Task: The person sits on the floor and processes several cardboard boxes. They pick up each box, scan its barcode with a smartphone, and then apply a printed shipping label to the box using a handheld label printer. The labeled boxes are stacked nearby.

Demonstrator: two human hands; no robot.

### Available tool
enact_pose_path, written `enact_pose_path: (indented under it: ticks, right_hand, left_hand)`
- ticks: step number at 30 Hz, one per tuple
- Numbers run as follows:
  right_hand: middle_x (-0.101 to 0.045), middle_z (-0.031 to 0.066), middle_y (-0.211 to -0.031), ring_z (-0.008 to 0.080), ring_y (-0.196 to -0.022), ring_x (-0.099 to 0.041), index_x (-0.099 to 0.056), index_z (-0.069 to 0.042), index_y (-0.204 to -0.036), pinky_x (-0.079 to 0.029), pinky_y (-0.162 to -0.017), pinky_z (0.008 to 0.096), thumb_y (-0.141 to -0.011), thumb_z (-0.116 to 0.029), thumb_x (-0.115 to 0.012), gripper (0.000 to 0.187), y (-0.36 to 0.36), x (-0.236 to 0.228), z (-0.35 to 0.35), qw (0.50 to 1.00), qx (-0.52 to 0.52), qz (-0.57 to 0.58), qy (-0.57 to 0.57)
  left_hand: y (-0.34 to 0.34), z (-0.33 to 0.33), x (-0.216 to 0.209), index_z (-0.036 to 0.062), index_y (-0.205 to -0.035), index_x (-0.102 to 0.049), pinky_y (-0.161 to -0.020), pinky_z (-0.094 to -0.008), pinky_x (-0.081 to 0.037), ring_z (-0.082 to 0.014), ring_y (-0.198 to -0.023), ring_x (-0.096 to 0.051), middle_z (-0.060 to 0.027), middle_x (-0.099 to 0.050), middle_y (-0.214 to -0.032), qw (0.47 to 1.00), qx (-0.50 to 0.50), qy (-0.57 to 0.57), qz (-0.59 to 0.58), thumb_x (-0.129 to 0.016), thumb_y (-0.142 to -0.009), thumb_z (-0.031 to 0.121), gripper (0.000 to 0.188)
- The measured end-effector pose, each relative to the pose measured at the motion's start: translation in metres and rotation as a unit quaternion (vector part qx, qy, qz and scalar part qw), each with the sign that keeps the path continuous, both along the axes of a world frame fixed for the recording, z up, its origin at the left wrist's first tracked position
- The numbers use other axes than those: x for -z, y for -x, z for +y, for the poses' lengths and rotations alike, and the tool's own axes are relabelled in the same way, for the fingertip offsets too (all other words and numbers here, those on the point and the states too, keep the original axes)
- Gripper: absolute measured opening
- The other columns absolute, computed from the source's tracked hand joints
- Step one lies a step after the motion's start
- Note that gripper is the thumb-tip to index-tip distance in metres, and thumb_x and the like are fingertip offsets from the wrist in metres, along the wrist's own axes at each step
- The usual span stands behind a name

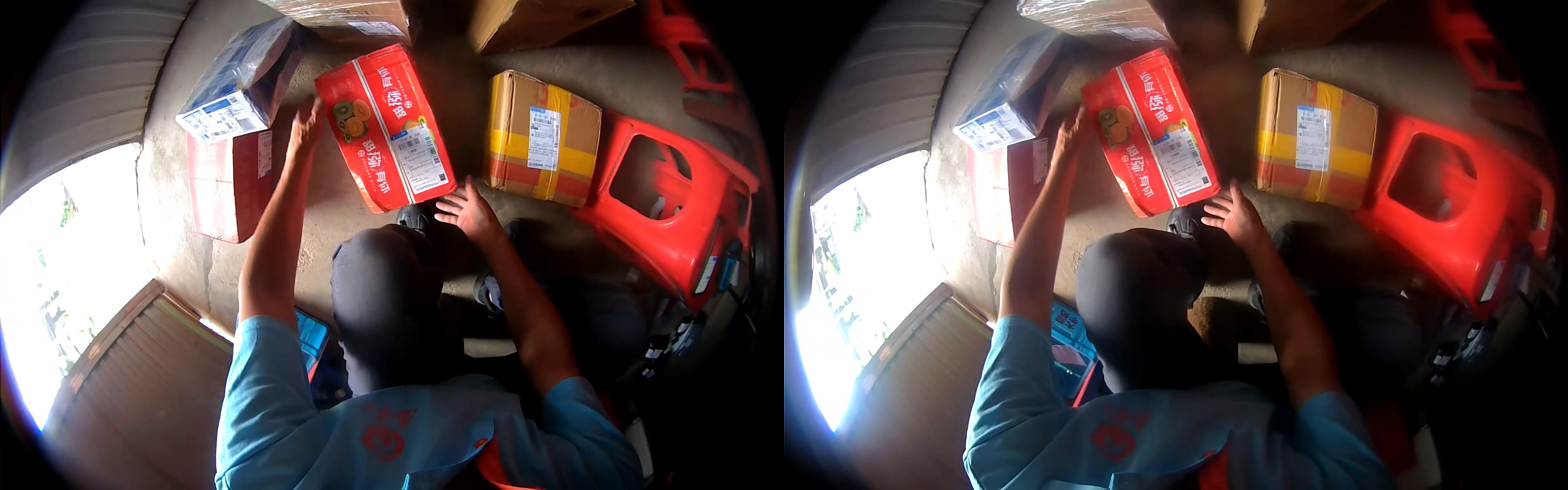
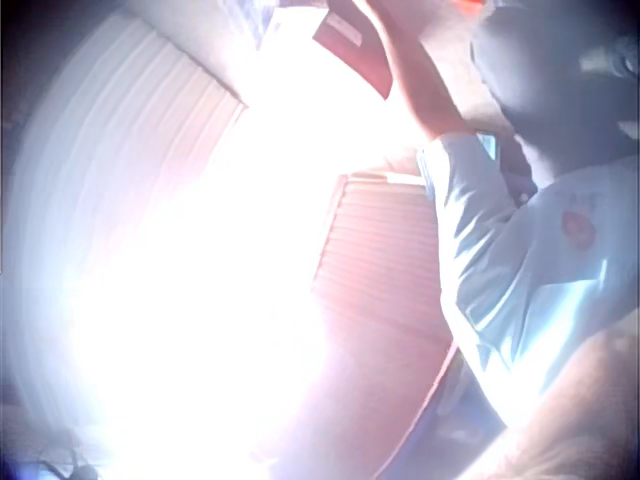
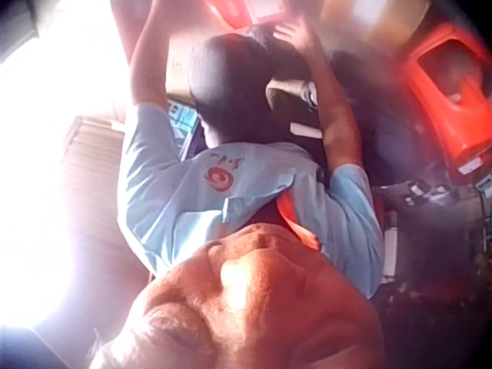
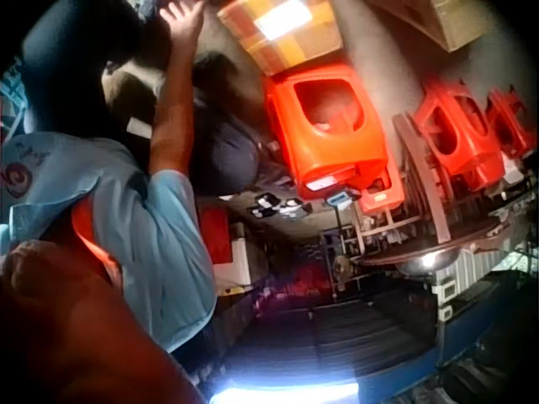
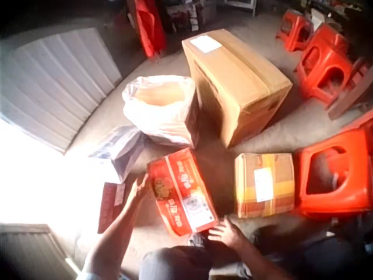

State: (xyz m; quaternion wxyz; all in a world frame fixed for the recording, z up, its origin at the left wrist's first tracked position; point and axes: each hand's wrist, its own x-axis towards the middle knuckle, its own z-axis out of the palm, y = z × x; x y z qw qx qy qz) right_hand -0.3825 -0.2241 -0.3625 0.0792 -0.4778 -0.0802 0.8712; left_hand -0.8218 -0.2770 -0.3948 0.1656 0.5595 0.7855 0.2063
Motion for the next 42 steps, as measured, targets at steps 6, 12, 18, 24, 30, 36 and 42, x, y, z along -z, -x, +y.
enact_pose_path:
  ticks: [6, 12, 18, 24, 30, 36, 42]
  right_hand:
    - [-0.049, 0.0211, -0.135, 0.0387, -0.123, -0.049, -0.044, -0.002, -0.134, -0.042, -0.097, 0.0631, -0.092, -0.062, -0.043, 0.073, 0.031, 0.004, 0.014, 0.996, 0.047, 0.026, 0.076]
    - [-0.049, 0.0225, -0.136, 0.0398, -0.121, -0.051, -0.040, -0.001, -0.136, -0.042, -0.094, 0.0666, -0.101, -0.047, -0.030, 0.059, 0.043, -0.023, 0.015, 0.986, 0.120, 0.043, 0.111]
    - [-0.045, 0.0221, -0.139, 0.0401, -0.125, -0.047, -0.034, 0.003, -0.139, -0.046, -0.094, 0.0636, -0.101, -0.020, -0.020, 0.046, 0.021, -0.011, -0.037, 0.984, 0.118, 0.034, 0.131]
    - [-0.057, 0.0169, -0.123, 0.0308, -0.112, -0.058, -0.048, -0.002, -0.125, -0.056, -0.087, 0.0491, -0.101, -0.023, -0.036, 0.034, 0.017, -0.079, -0.030, 0.979, 0.108, 0.174, -0.016]
    - [-0.050, 0.0160, -0.134, 0.0296, -0.121, -0.052, -0.040, -0.003, -0.138, -0.047, -0.100, 0.0450, -0.099, -0.022, -0.043, 0.043, -0.003, -0.190, -0.015, 0.965, 0.007, 0.137, -0.224]
    - [-0.061, 0.0146, -0.119, 0.0265, -0.109, -0.060, -0.053, -0.006, -0.127, -0.052, -0.090, 0.0422, -0.094, -0.041, -0.055, 0.049, -0.109, -0.237, -0.008, 0.976, 0.151, -0.015, -0.154]
    - [-0.061, 0.0180, -0.115, 0.0272, -0.093, -0.065, -0.050, -0.003, -0.127, -0.057, -0.075, 0.0393, -0.093, -0.049, -0.055, 0.058, -0.171, -0.213, 0.027, 0.916, 0.207, -0.246, -0.240]
  left_hand:
    - [-0.010, 0.081, -0.028, -0.0014, -0.116, -0.060, -0.087, -0.0345, -0.047, -0.0257, -0.098, -0.063, -0.0198, -0.066, -0.105, 0.946, -0.217, -0.036, -0.238, -0.053, -0.091, 0.053, 0.060]
    - [-0.030, 0.079, -0.066, -0.0004, -0.099, -0.067, -0.078, -0.0325, -0.049, -0.0200, -0.085, -0.064, -0.0148, -0.069, -0.088, 0.957, -0.225, -0.030, -0.181, -0.061, -0.089, 0.046, 0.048]
    - [-0.064, 0.056, -0.129, 0.0011, -0.106, -0.066, -0.071, -0.0248, -0.048, -0.0110, -0.079, -0.059, -0.0069, -0.067, -0.087, 0.931, -0.214, -0.137, -0.262, -0.066, -0.091, 0.024, 0.028]
    - [-0.086, 0.086, -0.250, 0.0028, -0.110, -0.063, -0.076, -0.0272, -0.050, -0.0136, -0.085, -0.061, -0.0110, -0.068, -0.098, 0.958, -0.109, -0.162, -0.209, -0.067, -0.091, 0.026, 0.030]
    - [-0.107, 0.093, -0.332, 0.0065, -0.115, -0.061, -0.073, -0.0274, -0.053, -0.0118, -0.087, -0.063, -0.0079, -0.069, -0.098, 0.972, -0.032, -0.198, -0.124, -0.068, -0.090, 0.019, 0.028]
    - [-0.214, 0.155, -0.352, 0.0007, -0.108, -0.061, -0.073, -0.0384, -0.052, -0.0318, -0.084, -0.069, -0.0216, -0.068, -0.089, 0.969, 0.055, -0.168, -0.170, -0.069, -0.084, 0.042, 0.048]
    - [-0.250, 0.241, -0.220, 0.0021, -0.111, -0.057, -0.081, -0.0422, -0.051, -0.0355, -0.099, -0.064, -0.0230, -0.066, -0.101, 0.960, 0.085, -0.072, -0.257, -0.070, -0.079, 0.040, 0.052]
